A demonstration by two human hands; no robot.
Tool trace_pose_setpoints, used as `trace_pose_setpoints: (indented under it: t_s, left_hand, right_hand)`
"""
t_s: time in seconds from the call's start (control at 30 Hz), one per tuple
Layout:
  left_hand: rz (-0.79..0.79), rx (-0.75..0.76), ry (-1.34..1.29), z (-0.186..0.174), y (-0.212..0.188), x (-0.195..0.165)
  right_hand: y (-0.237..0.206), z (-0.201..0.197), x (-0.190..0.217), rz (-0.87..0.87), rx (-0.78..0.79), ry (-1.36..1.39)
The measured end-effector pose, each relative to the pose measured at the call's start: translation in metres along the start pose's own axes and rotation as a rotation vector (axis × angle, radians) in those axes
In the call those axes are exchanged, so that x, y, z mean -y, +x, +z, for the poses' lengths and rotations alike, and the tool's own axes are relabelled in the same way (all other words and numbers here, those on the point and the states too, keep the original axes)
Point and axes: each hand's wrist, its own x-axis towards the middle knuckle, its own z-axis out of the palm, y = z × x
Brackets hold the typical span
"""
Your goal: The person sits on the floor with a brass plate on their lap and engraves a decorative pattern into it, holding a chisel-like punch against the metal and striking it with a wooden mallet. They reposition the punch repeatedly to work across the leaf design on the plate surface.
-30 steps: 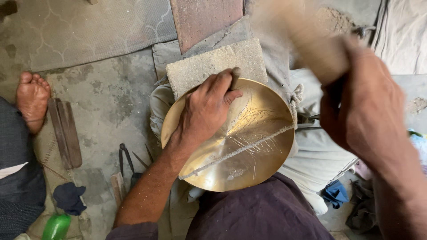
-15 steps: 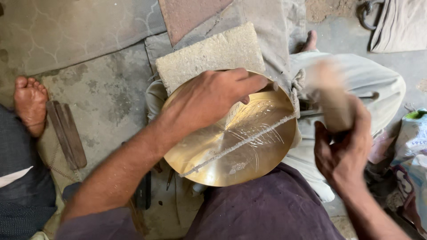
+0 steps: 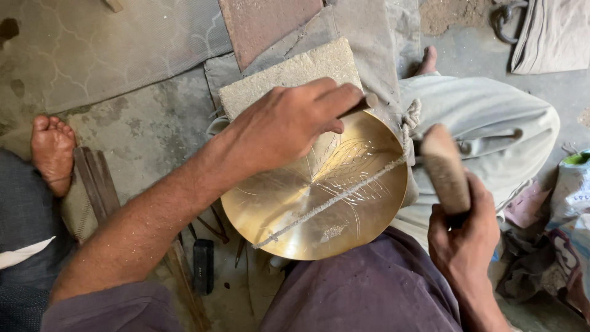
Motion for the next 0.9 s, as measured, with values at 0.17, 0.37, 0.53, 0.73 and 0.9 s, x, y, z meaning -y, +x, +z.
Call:
trace_pose_setpoints:
  t_s: [0.17,0.37,0.53,0.73,0.9]
  left_hand:
    - [-0.079,0.055,-0.035,0.01,-0.002,0.001]
    - [0.024,0.091,0.097,0.013,0.008,0.002]
    - [0.06,0.241,0.305,0.011,0.014,-0.003]
    - [-0.042,0.04,0.046,0.013,0.0,-0.002]
    - [-0.238,-0.153,-0.002,0.024,-0.021,-0.007]
  right_hand:
    - [0.025,0.002,0.001,-0.125,0.026,-0.129]
    - [0.025,0.0,0.007,0.16,0.091,0.437]
    - [0.016,0.008,0.003,-0.069,-0.07,-0.03]
    - [0.044,0.002,0.013,-0.179,-0.057,-0.047]
    - [0.091,-0.023,0.042,-0.32,-0.022,0.11]
